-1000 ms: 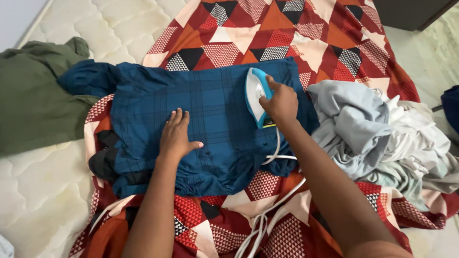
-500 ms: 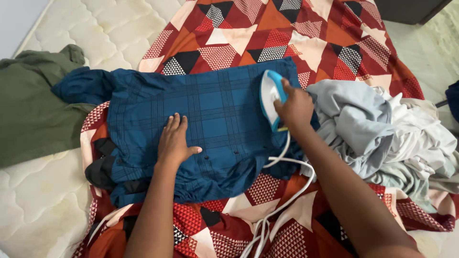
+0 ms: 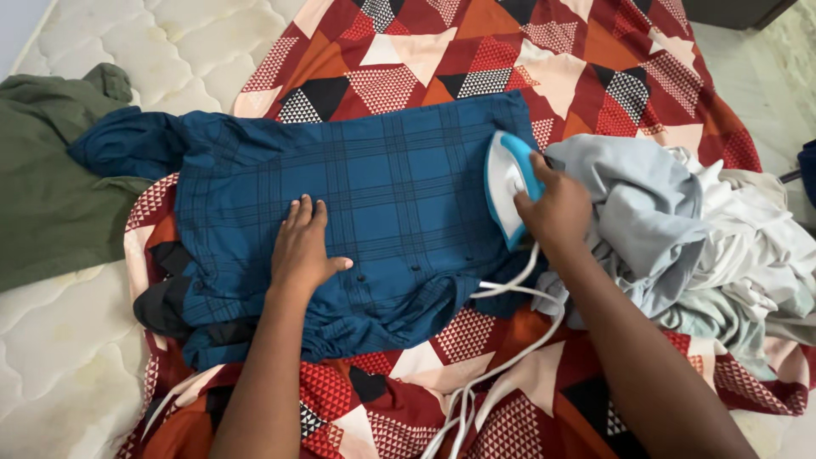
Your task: The person irons a blue plaid shirt laid flat on a bed, smoothing the fabric with hands and using a handheld electric iron. The person adjusts the shirt's position and sleeves, then irons the body and sleeve areas before folding the sleeve.
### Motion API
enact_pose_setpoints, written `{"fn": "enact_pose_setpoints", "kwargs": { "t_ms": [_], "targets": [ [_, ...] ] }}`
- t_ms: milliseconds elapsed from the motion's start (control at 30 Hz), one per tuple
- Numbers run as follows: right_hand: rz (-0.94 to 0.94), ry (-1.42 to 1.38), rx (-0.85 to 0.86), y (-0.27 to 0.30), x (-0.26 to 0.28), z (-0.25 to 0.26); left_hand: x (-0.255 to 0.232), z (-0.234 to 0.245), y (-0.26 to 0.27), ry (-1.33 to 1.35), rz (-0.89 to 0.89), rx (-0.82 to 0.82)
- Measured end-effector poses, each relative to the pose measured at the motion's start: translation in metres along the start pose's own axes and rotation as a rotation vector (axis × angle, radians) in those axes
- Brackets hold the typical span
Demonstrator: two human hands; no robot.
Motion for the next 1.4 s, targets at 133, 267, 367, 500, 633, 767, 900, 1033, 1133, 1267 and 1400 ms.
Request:
{"fn": "enact_pose_setpoints", "kwargs": {
  "t_ms": [133, 267, 367, 500, 633, 767, 900, 1033, 1133, 1267, 1400],
  "targets": [
    [0.060, 0.013, -0.133, -0.043, 0.006, -0.011, 0.002, 0.006, -0.001, 0.021, -0.056, -0.030],
    [-0.032, -0.054, -0.052, -0.051, -0.005, -0.014, 0.005, 0.004, 0.002, 0.051, -0.105, -0.070],
    [-0.058, -0.042, 0.012, -0.028, -0.013, 0.001, 0.005, 0.001, 0.007, 0.027, -0.110, -0.064],
    [-0.091, -0.068, 0.028, -0.003, -0.021, 0.015, 0.003, -0.002, 0.003, -0.007, -0.091, -0.043],
    [-0.046, -0.023, -0.071, -0.016, -0.016, 0.000, 0.004, -0.007, 0.003, -0.020, -0.060, -0.023],
    [-0.131, -0.021, -0.075, -0.059, -0.022, -0.023, 0.000, -0.002, 0.001, -0.017, -0.051, -0.010],
    [-0.035, -0.091, -0.133, -0.074, -0.020, -0.017, 0.000, 0.003, 0.007, 0.007, -0.047, -0.011],
    [-0.099, -0.060, -0.021, -0.054, -0.031, -0.002, -0.008, 0.013, 0.010, 0.024, -0.090, -0.073],
    [-0.041, -0.155, 0.060, -0.029, -0.029, 0.015, -0.025, 0.024, 0.025, 0.084, -0.225, -0.154],
    [-0.006, -0.209, 0.201, -0.012, -0.027, 0.027, -0.080, 0.012, 0.049, 0.226, -0.475, -0.099],
    [-0.018, -0.032, 0.258, -0.011, -0.020, 0.025, -0.123, -0.017, 0.068, 0.307, -0.611, 0.083]
  ]
}}
Point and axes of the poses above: each hand's wrist, its own y-axis away from the middle knuckle, its own z-axis out of the back of the hand, x = y × z, the point moved 8 cm from there along -y, towards the middle knuckle, and after that the axes turned 4 degrees about y, right-handed, at the moved point
